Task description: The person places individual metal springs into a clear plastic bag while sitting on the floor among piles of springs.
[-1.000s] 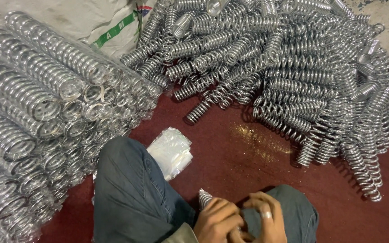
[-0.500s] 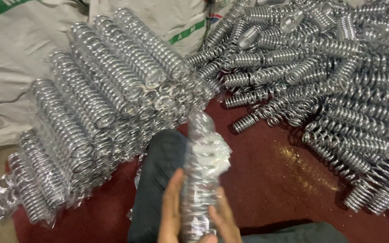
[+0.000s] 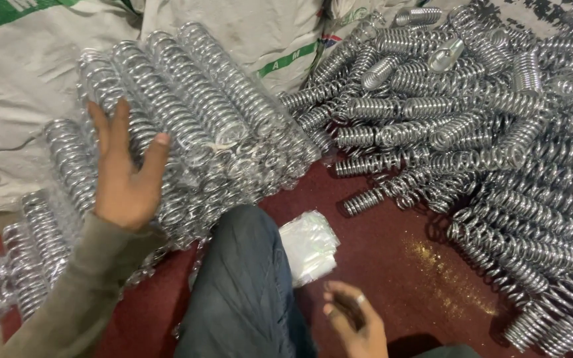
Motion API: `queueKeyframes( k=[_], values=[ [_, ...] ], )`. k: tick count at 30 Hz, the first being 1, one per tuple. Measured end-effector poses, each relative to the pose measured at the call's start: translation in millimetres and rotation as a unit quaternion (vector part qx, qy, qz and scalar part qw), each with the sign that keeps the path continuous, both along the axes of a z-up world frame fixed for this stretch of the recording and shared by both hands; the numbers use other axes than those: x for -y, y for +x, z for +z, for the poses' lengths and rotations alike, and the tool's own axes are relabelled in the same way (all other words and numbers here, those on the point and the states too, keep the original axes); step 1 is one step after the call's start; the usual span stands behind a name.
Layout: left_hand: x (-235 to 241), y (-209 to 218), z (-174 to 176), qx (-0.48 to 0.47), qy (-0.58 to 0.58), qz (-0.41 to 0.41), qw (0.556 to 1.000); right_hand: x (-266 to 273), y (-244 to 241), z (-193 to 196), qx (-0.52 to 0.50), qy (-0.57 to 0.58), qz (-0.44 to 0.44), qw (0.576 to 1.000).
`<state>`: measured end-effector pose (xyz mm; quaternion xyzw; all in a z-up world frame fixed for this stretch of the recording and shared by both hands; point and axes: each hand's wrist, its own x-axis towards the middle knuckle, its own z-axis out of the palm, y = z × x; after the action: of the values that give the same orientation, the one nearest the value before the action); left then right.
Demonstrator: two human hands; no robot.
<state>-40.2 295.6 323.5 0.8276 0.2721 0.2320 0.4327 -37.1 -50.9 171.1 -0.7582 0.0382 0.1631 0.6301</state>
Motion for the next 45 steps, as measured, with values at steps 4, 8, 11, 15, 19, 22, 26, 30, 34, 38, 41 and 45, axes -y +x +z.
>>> queueKeyframes(
  k=[4,8,11,15,19,22,26,30,34,38,41,45],
  values=[
    [53,-12,-38,0.230,0.259,0.009,0.938,-12,110,-25,0.008,-0.066,-0.003,0.998],
    [90,-2,-130,0.184,0.444,-0.328,0.813,-40,210,-75,0.091,-0.303,0.037,0.948],
    [93,37,-212,-0.131,0.310,-0.410,0.848,-46,217,-120,0.221,-0.395,0.003,0.892],
    [99,102,-232,-0.225,0.318,-0.386,0.836,-19,173,-90,0.192,-0.314,-0.021,0.930],
    [113,158,-264,-0.449,0.331,-0.408,0.722,46,104,-125,0.193,-0.474,-0.019,0.859],
    [121,170,-271,-0.484,0.304,-0.421,0.705,62,79,-127,0.145,-0.568,-0.065,0.807],
    [116,163,-282,-0.459,0.279,-0.354,0.766,68,98,-148,0.029,-0.501,-0.013,0.865],
    [115,158,-267,-0.457,0.297,-0.316,0.777,52,83,-89,-0.096,-0.282,-0.123,0.946],
    [118,151,-264,-0.419,0.320,-0.268,0.806,27,50,-69,0.014,-0.159,-0.241,0.957],
    [118,143,-258,-0.336,0.347,-0.224,0.846,-5,27,-25,-0.054,-0.230,-0.190,0.953],
    [109,131,-276,-0.126,0.424,-0.173,0.880,-1,29,-32,-0.047,-0.183,-0.201,0.961],
    [121,112,-211,0.098,0.455,-0.132,0.875,8,20,-34,0.059,-0.064,-0.212,0.973]
  ],
)
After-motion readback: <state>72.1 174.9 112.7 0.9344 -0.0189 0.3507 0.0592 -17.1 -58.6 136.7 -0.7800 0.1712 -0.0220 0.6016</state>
